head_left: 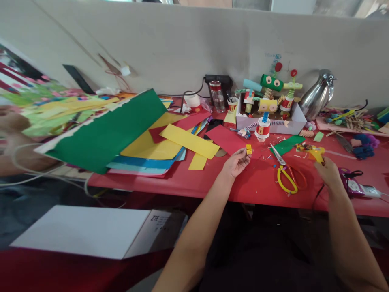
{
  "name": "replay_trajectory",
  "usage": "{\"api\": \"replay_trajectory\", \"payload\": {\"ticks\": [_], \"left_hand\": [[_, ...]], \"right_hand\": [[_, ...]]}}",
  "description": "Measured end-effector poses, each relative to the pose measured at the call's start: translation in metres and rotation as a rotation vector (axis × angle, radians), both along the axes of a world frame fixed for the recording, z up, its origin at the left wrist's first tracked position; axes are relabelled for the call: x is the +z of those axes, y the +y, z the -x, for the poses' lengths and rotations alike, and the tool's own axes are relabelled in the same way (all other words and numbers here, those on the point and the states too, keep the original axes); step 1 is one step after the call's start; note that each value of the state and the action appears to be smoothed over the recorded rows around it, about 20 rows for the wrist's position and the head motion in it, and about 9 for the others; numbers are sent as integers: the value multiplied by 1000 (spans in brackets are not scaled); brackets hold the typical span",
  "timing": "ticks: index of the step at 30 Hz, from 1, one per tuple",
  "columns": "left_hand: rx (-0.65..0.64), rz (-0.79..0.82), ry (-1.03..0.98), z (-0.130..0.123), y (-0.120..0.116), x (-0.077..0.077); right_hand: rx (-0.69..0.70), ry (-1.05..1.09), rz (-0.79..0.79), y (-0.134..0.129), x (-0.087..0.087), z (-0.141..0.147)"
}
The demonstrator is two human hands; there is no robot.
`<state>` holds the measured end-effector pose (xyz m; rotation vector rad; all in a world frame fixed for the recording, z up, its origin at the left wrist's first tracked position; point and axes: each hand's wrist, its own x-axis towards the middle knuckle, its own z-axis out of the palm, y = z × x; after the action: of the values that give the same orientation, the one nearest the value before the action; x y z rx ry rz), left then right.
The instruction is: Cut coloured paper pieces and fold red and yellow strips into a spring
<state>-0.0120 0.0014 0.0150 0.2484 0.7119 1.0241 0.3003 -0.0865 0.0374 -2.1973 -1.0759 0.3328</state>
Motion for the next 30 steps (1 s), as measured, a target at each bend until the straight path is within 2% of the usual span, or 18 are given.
{"api": "replay_trajectory", "payload": {"ticks": [2, 3, 5, 6, 9, 12, 16, 23, 30], "left_hand": [[-8, -19, -7, 0, 1, -2], [-11, -28, -9, 0, 1, -3], [-17, -35, -8, 1, 1, -4], [-18, -33, -8, 0, 1, -3], [-12, -10, -5, 0, -1, -1], [12, 25, 1, -1, -2, 2], [32, 49, -5, -2, -2, 5], [18, 40, -30, -1, -2, 4], [6, 35, -51, 0, 0, 1]], "right_hand": [[75, 272, -214, -8, 8, 15], [175, 452, -281, -12, 12, 24], [374, 750, -277, -17, 20, 44], [426, 850, -264, -19, 22, 55], [468, 1033, -273, -18, 26, 83], [504, 1036, -306, -16, 26, 104], [585, 891, -329, -17, 28, 119], [604, 761, -284, -17, 27, 124], [637, 677, -315, -12, 23, 132]]}}
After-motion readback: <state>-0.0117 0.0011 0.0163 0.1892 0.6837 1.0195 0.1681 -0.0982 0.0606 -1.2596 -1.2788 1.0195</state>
